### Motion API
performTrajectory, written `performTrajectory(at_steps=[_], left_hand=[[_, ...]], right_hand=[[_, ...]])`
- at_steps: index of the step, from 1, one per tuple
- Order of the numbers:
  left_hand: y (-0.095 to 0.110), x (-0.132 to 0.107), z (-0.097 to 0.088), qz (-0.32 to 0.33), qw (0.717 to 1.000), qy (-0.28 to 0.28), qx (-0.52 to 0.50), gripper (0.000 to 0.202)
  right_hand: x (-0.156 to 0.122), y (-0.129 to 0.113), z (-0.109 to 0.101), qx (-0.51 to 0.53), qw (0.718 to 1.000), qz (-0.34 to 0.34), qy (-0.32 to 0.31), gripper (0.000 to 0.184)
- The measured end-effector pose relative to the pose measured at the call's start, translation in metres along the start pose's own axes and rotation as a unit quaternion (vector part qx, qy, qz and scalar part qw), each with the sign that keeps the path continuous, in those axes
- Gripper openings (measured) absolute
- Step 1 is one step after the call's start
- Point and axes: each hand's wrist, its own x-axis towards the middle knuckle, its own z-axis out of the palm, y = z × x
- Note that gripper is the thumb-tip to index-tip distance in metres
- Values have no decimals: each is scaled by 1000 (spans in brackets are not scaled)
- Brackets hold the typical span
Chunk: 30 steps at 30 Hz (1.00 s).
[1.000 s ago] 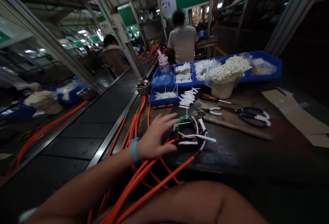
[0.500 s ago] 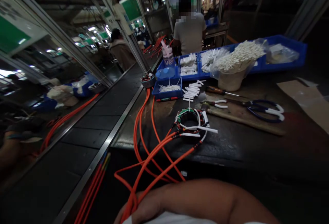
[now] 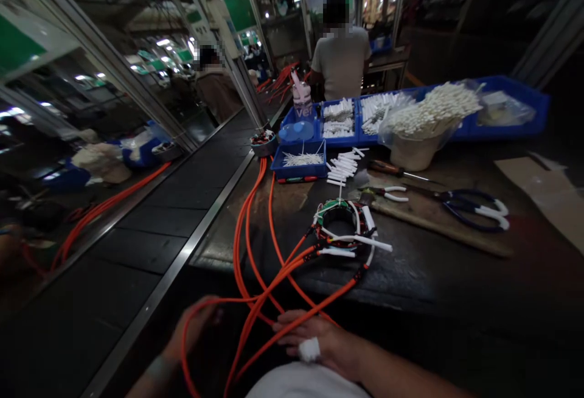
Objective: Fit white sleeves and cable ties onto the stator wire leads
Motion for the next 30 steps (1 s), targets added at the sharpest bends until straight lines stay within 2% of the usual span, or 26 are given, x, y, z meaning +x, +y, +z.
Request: performTrajectory(at_steps=[1, 3, 4, 6, 8, 9, 11, 12, 13, 14, 15, 16, 17, 18, 20, 21, 23, 25, 26, 27, 28, 30], left_hand=[[6, 16, -6, 17, 999, -17, -29, 49], [22, 35, -12, 44, 982, -138, -120, 57], [31, 39, -11, 50, 968, -209, -132, 56], [48, 37, 1, 50, 932, -348, -86, 58], [61, 29, 21, 69, 893, -444, -8, 66], [66, 24, 33, 97, 881, -463, 16, 68], [71, 15, 59, 206, 879, -428, 48, 56], [71, 10, 74, 273, 868, -410, 58, 46], [71, 5, 88, 336, 842, -417, 72, 36], [70, 1, 102, 387, 794, -461, 86, 31], [69, -3, 115, 425, 743, -508, 96, 32], [70, -6, 126, 448, 706, -539, 102, 34], [73, -8, 134, 464, 683, -553, 109, 35], [79, -9, 136, 482, 665, -557, 122, 33], [98, -6, 128, 555, 616, -539, 153, 28], [111, -1, 118, 590, 614, -500, 156, 26], [139, 17, 93, 636, 659, -375, 141, 30], [163, 43, 72, 643, 714, -220, 166, 33], [174, 58, 67, 642, 724, -152, 203, 35], [184, 71, 65, 646, 708, -127, 257, 38], [193, 84, 67, 649, 678, -127, 322, 42], [211, 103, 81, 671, 591, -160, 417, 52]], right_hand=[[-10, -7, 4, 1, 1000, -18, 7, 53], [-26, -19, 12, -15, 998, -58, 32, 46], [-33, -25, 14, -33, 995, -77, 53, 44], [-42, -36, 15, -87, 984, -107, 112, 45], [-47, -45, 12, -135, 963, -129, 193, 49], [-47, -49, 11, -143, 950, -144, 237, 52], [-42, -56, 11, -129, 923, -183, 311, 54], [-36, -58, 13, -112, 916, -203, 328, 55], [-28, -60, 16, -91, 914, -222, 326, 55], [-19, -62, 20, -68, 918, -240, 308, 54], [-9, -62, 23, -44, 924, -255, 282, 52], [1, -63, 27, -19, 930, -265, 255, 49], [11, -62, 29, 9, 935, -268, 234, 46], [19, -62, 31, 38, 938, -264, 219, 43], [32, -59, 29, 90, 945, -247, 196, 40], [36, -59, 28, 111, 947, -238, 184, 40], [43, -59, 24, 134, 949, -239, 156, 39], [49, -61, 22, 140, 951, -245, 124, 41], [52, -62, 22, 139, 954, -243, 106, 43], [54, -63, 23, 133, 958, -237, 91, 45], [55, -64, 23, 120, 962, -231, 82, 45], [53, -63, 24, 80, 968, -221, 86, 38]])
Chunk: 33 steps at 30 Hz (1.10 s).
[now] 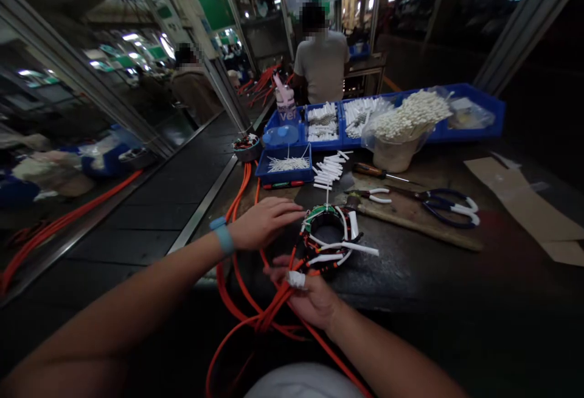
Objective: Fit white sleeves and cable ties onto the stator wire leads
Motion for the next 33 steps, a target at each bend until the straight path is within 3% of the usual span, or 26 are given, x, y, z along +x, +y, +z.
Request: performTrajectory(at_steps=[3, 6, 9, 11, 13, 15, 17, 18, 19, 21, 22, 23, 24, 25, 26, 28, 30, 33], left_hand=[[-12, 38, 5, 122, 989, -70, 46, 55], [-8, 58, 12, 195, 976, -67, 72, 40], [9, 56, 29, 178, 980, 2, 89, 46], [26, 50, 45, 108, 990, 60, 68, 56], [41, 45, 59, 16, 994, 105, 23, 58], [52, 42, 67, -51, 988, 143, -40, 56], [58, 40, 70, -67, 978, 171, -101, 48], [58, 39, 70, -65, 974, 177, -123, 40], [58, 39, 70, -63, 972, 180, -138, 33], [58, 38, 70, -61, 971, 175, -152, 25], [58, 38, 70, -61, 970, 177, -157, 24], [58, 38, 70, -61, 968, 182, -163, 23], [58, 38, 70, -61, 965, 192, -170, 23], [58, 39, 70, -61, 961, 203, -175, 23], [58, 39, 70, -60, 958, 214, -178, 24], [57, 39, 71, -57, 957, 224, -173, 25], [54, 39, 75, -47, 960, 228, -154, 27], [47, 41, 89, -23, 956, 274, -105, 25]], right_hand=[[-18, -5, -6, -75, 997, 5, 26, 25], [-46, -31, -17, -128, 988, 46, 73, 30], [-67, -79, -27, -198, 965, 62, 162, 39], [-71, -110, -33, -278, 935, 8, 220, 41], [-68, -129, -39, -375, 883, -71, 275, 53], [-63, -133, -46, -493, 800, -147, 310, 59], [-61, -133, -51, -599, 716, -182, 309, 57], [-61, -135, -52, -637, 693, -175, 288, 57], [-62, -140, -51, -662, 689, -150, 253, 58], [-63, -165, -44, -683, 700, -105, 180, 53], [-61, -185, -38, -692, 693, -112, 169, 45], [-59, -209, -31, -704, 666, -152, 192, 34], [-54, -237, -24, -711, 608, -235, 263, 28], [-47, -266, -15, -706, 519, -332, 349, 26], [-37, -297, -6, -690, 461, -390, 399, 25], [-13, -356, 12, -677, 388, -440, 444, 30], [17, -407, 27, -703, 355, -420, 451, 30], [64, -460, 39, -752, 345, -325, 458, 35]])
